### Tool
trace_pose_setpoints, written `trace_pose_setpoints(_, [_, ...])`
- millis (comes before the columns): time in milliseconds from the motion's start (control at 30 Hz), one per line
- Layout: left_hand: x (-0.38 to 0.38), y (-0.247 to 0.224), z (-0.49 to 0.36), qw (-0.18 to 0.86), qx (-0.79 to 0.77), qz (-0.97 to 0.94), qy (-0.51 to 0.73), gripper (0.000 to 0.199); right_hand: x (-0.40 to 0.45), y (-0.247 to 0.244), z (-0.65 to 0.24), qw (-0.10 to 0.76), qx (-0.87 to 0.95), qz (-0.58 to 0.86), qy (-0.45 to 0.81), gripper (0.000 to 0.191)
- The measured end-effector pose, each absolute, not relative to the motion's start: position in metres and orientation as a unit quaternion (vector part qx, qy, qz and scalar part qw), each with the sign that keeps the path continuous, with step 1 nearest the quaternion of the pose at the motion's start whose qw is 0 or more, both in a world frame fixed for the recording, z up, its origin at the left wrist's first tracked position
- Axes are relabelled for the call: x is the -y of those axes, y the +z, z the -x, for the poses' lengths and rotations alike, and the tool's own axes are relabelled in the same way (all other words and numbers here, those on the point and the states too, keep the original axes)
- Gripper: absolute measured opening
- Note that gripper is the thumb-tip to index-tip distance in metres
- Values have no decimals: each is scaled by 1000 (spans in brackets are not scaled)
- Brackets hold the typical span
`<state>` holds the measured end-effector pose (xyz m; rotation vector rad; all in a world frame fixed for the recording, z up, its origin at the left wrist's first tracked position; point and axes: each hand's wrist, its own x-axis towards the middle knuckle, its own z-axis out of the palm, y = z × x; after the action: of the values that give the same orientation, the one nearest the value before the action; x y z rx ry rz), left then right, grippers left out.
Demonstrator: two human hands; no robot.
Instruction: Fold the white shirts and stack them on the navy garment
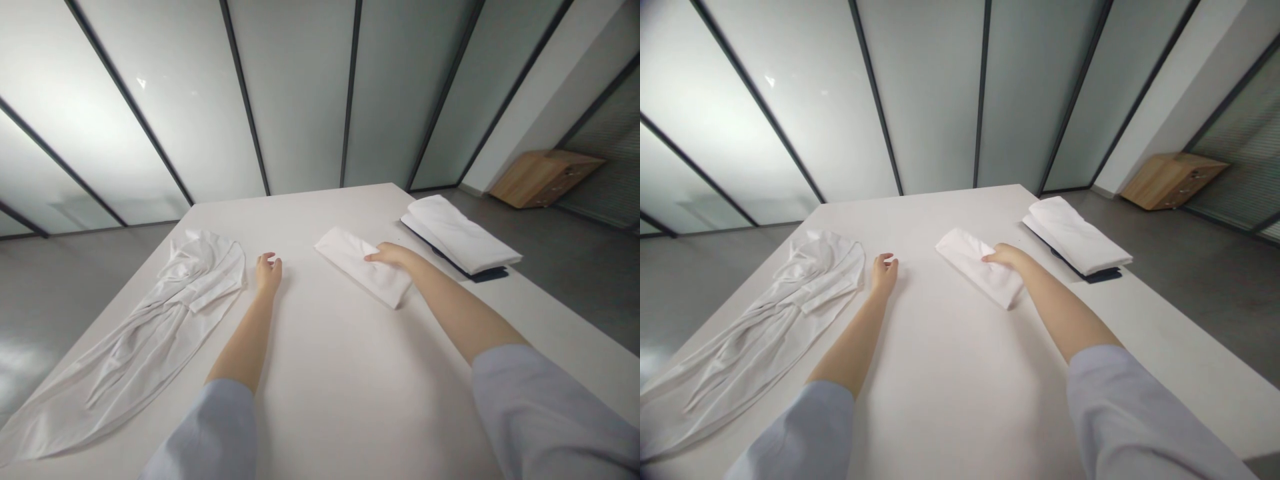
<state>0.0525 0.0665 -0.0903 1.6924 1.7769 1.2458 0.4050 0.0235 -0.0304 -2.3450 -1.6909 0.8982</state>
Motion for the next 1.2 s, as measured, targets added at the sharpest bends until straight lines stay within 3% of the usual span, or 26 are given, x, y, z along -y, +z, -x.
trace_pose_setpoints(367, [-64, -87, -52, 193, -632, -613, 432, 20, -7, -31, -411, 173, 437, 724, 505, 33])
trace_pose_setpoints(500, [-64, -87, -52, 197, -633, -612, 432, 20, -1, -27, -422, 181, 434, 721, 509, 34])
trace_pose_setpoints(767, [-65, -88, -51, 194, -636, -618, 420, 23, 4, -23, -464, 101, 443, 819, 351, 30])
trace_pose_setpoints(1000, [-67, -91, -51, 197, -636, -621, 413, 25, 24, -37, -479, 107, 534, 836, 62, 48])
trace_pose_setpoints(1200, [-67, -89, -51, 193, -638, -628, 403, 25, 45, -4, -504, 84, 517, 851, -45, 49])
